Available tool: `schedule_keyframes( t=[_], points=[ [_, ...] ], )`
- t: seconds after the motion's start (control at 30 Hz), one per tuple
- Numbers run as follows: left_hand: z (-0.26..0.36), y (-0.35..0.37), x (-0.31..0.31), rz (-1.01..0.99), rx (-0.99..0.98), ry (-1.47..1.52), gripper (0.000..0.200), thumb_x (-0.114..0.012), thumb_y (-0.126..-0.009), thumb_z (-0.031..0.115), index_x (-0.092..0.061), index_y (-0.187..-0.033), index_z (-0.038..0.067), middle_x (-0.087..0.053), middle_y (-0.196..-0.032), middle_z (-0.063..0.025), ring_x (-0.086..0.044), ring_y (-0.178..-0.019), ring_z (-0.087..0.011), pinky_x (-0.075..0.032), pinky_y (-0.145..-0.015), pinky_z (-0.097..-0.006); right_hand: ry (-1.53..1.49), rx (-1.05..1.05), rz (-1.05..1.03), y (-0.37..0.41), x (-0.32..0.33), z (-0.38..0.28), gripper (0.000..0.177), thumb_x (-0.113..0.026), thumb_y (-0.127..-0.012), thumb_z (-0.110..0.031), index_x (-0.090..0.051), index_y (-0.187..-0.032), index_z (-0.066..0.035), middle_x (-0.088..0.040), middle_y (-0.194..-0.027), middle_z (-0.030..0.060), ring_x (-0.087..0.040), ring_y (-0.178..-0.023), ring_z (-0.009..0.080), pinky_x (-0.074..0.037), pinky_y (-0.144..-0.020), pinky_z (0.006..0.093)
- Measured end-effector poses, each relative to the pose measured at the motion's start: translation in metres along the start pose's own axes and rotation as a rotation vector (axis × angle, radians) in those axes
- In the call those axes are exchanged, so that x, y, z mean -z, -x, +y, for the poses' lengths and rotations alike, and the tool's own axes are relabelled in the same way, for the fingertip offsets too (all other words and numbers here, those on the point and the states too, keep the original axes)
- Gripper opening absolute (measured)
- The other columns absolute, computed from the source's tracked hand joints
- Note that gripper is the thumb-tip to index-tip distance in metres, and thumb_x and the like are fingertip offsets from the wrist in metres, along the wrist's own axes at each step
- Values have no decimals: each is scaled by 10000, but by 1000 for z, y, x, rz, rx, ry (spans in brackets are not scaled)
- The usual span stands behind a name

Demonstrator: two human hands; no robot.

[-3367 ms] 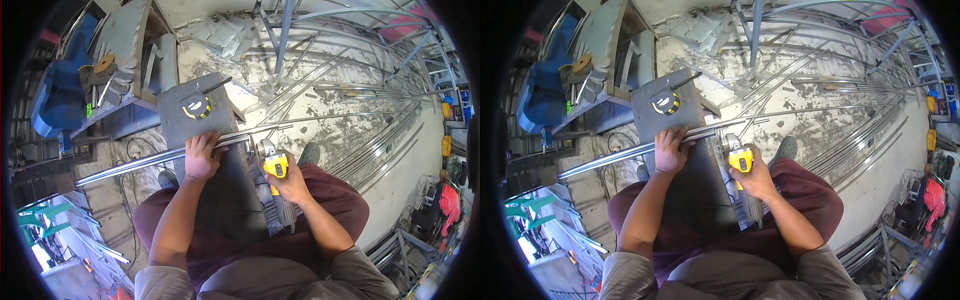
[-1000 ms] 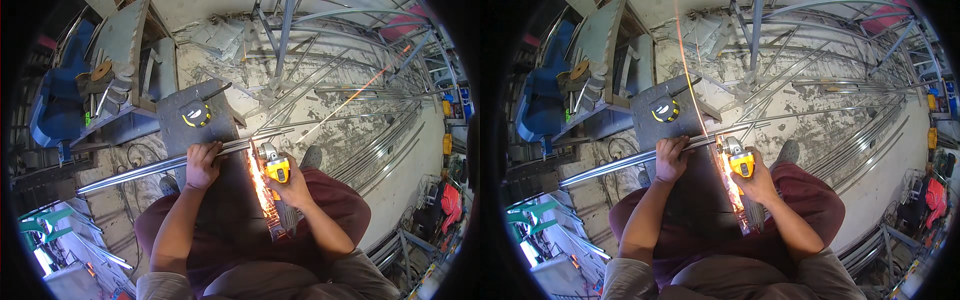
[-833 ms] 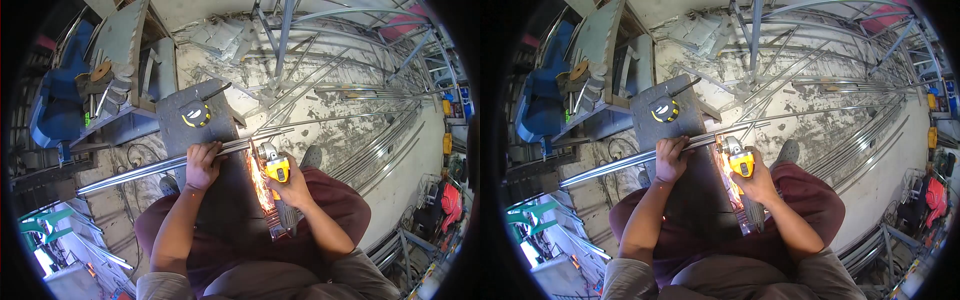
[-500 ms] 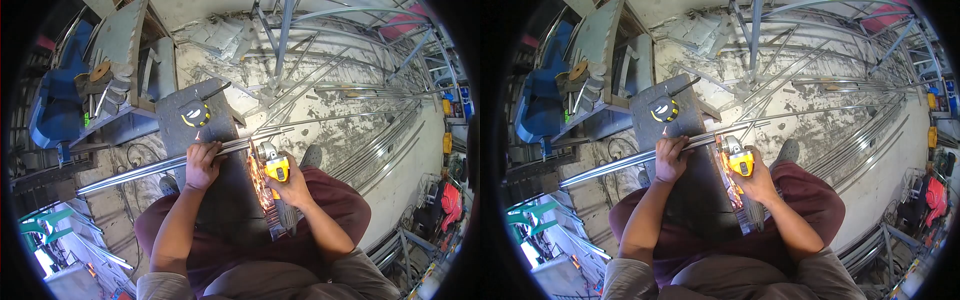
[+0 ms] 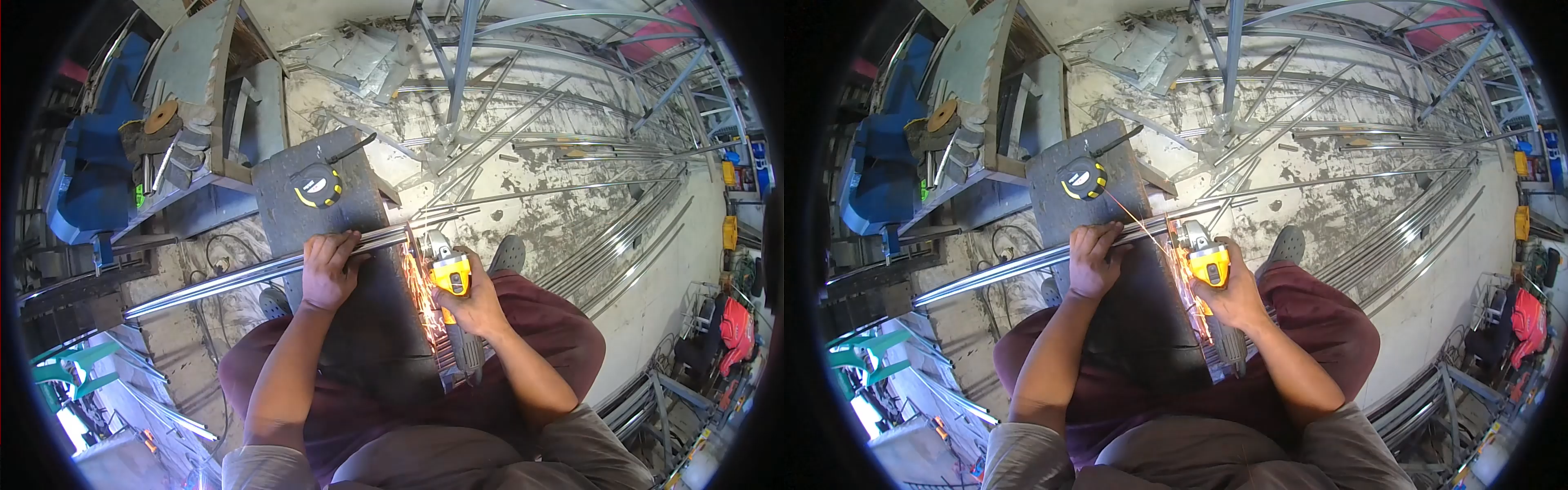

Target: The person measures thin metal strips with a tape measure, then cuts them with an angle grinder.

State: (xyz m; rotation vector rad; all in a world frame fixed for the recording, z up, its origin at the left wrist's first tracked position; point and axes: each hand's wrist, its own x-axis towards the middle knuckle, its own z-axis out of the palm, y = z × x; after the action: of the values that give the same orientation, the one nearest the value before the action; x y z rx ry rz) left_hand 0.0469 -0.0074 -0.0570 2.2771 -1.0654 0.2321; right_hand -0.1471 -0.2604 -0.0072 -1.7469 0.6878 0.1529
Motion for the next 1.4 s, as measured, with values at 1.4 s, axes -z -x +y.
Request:
schedule_keyframes(
  t=[1.4],
  points=[
    [-4, 5, -4, 7, -2, 14, 456, -938, -833, 160, -822, -1265, 73, -795, -1235, -86, -734, -1121, -311, -543, -1021, -462, -16, -7, -11, -9, 0, -5, 875, -882, -939, -221, -408, -1650, -31, -770, -1329, 222, -762, -1243, 321, -586, -1098, 418]
  ],
)
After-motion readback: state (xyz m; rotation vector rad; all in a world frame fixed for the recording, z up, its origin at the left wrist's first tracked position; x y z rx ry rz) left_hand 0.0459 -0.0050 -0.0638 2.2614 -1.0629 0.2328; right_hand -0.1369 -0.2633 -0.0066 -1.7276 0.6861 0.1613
